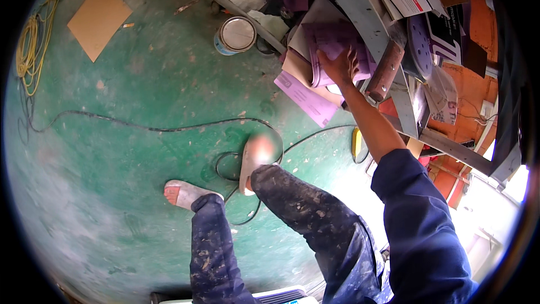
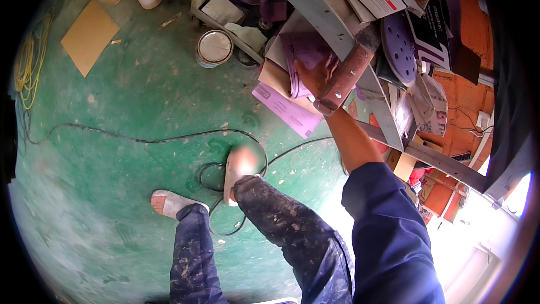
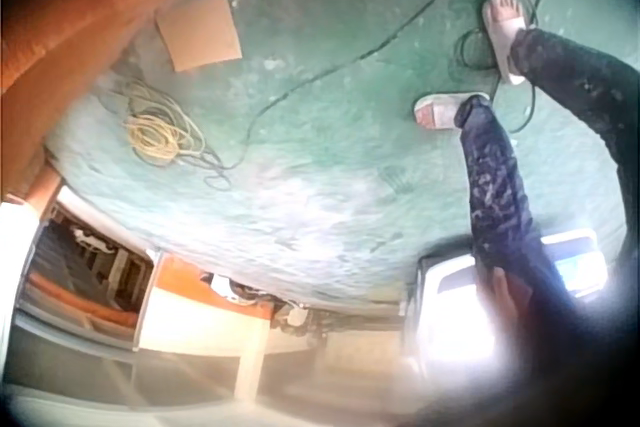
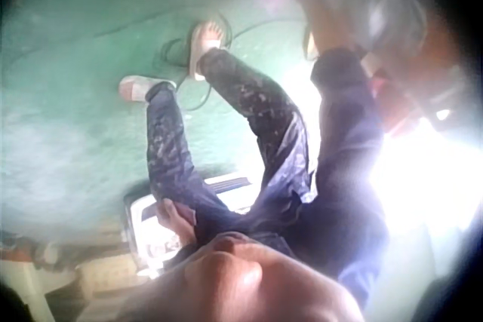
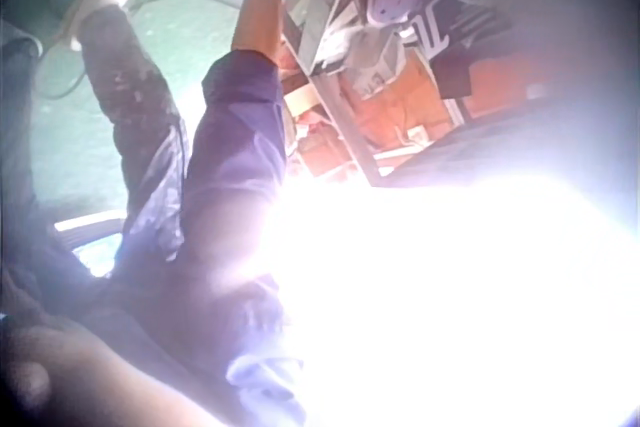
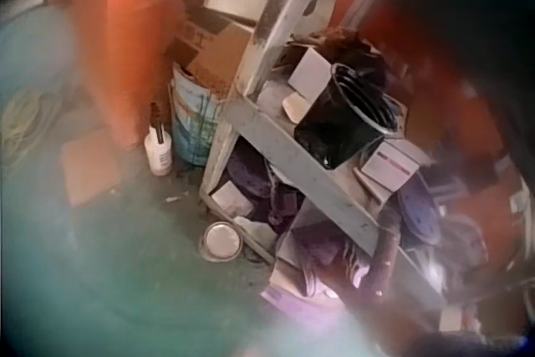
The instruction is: The person selects a sanding block and sandpaper, then repeatedly sands the inner surface of a white car trunk lid. They frequently dip the sanding block into a bucket of water and continue sanding the same area.
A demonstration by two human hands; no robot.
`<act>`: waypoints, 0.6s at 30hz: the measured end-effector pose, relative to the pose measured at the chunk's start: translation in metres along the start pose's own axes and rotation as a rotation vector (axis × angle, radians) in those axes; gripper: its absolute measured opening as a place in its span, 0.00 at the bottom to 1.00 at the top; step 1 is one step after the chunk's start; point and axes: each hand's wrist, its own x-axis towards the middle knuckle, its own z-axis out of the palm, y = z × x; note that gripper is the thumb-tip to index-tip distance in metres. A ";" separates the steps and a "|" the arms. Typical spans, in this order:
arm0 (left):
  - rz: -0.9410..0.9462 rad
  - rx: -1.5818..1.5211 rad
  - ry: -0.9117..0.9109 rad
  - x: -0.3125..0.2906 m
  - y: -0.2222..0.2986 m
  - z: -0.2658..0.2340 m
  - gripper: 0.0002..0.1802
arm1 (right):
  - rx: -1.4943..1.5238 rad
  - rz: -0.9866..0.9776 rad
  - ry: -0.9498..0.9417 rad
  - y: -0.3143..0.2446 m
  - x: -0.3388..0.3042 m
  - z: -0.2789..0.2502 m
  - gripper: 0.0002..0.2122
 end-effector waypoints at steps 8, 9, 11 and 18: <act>0.027 0.243 0.288 -0.012 -0.017 -0.033 0.23 | 0.122 -0.033 -0.545 -0.019 -0.024 -0.007 0.52; 0.055 0.281 0.250 -0.006 -0.027 -0.044 0.24 | 0.160 -0.005 -0.613 -0.021 -0.023 -0.011 0.51; 0.115 0.364 0.157 0.019 -0.060 -0.073 0.24 | 0.104 -0.005 -0.549 0.006 -0.023 0.012 0.50; 0.233 0.200 0.098 -0.044 0.074 0.053 0.24 | 0.407 -0.242 -0.671 0.028 -0.007 -0.017 0.35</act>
